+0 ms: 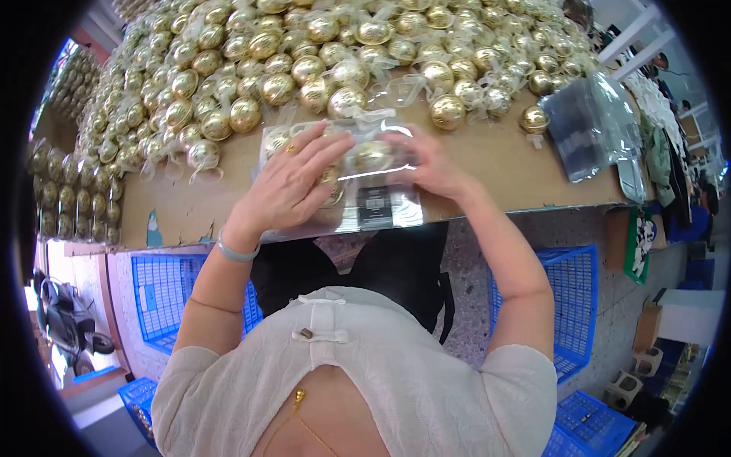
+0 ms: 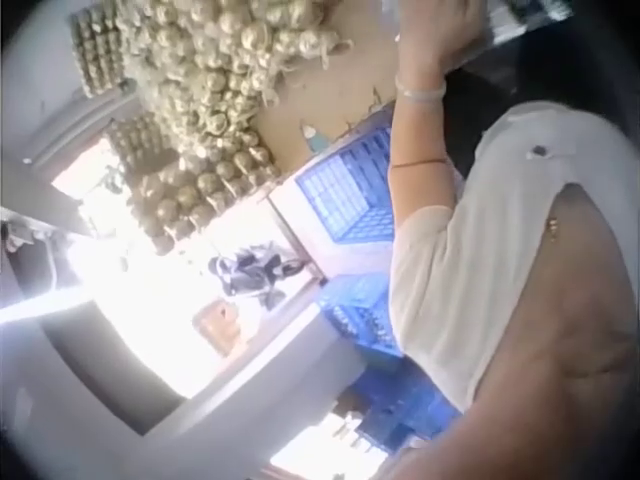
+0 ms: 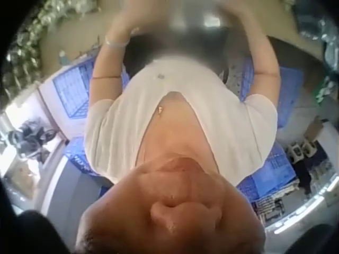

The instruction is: Manually counting and packing gold Christmas ornaments into clear plastic bags.

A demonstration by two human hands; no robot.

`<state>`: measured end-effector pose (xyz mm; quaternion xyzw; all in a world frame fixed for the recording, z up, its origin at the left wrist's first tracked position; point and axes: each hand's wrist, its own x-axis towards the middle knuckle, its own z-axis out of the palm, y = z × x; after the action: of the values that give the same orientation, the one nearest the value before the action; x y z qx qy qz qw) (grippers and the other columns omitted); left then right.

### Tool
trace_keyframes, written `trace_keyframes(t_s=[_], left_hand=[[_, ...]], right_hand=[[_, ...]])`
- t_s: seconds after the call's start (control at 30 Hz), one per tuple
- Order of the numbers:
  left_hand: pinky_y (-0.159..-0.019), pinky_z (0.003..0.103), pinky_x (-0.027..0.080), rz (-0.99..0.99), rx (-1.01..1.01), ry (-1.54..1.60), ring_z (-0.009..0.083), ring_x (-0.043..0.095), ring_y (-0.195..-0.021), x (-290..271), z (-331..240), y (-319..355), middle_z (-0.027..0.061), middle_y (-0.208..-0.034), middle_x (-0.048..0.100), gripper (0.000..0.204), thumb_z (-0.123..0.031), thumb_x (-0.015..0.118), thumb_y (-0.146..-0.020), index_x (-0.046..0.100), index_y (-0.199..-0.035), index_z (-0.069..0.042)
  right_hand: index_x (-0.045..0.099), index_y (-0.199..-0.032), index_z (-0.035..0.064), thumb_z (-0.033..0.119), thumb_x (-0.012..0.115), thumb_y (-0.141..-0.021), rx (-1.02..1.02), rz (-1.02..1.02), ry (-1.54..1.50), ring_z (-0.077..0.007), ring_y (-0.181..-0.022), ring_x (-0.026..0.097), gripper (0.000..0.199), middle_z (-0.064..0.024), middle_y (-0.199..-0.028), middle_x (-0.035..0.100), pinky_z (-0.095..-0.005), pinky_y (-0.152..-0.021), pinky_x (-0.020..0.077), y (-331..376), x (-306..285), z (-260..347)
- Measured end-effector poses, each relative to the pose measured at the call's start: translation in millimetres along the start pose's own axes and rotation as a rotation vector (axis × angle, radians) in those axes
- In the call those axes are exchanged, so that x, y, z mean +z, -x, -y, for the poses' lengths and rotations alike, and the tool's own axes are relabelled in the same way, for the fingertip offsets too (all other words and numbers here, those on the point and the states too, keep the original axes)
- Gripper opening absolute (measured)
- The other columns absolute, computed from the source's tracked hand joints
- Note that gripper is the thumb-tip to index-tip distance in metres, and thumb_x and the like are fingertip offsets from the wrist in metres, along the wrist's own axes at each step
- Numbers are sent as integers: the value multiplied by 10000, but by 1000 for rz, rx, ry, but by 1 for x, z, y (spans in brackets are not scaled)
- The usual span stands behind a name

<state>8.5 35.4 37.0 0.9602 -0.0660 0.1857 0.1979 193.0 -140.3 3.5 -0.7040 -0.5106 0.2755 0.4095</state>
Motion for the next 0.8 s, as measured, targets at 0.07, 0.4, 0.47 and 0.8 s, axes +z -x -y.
trace_keyframes(t_s=[0.07,0.4,0.47,0.8], left_hand=[[-1010,461,288,49,36,-94,352,361,-1242,0,0,1,53,-1283,470,482,-212,497,-802,450,-1279,-161],[-1037,471,222,182,30,-257,329,303,-1282,-2,-10,-4,-18,-1369,406,452,-258,441,-849,446,-1299,-211],[-1044,470,205,192,22,-252,320,287,-1294,-1,-7,-3,-25,-1380,391,457,-252,433,-851,437,-1306,-216],[-1063,470,162,215,-3,-250,303,248,-1320,-2,-4,1,-42,-1406,354,469,-243,420,-856,418,-1324,-228]], right_hand=[[484,-1239,26,47,688,-720,1,15,134,-146,-977,545,558,-87,-1150,533,-259,-843,451,-11,9,6],[579,-1003,23,545,571,-748,862,-998,918,-326,-879,614,581,-168,-957,637,-427,-763,469,45,-149,-50],[569,-1019,30,572,556,-741,1088,-859,911,-321,-906,615,609,-166,-988,636,-437,-772,466,38,-161,-55],[532,-1072,71,237,723,-700,103,-897,742,-284,-858,593,450,-86,-1020,579,-358,-735,478,42,-120,-98]])
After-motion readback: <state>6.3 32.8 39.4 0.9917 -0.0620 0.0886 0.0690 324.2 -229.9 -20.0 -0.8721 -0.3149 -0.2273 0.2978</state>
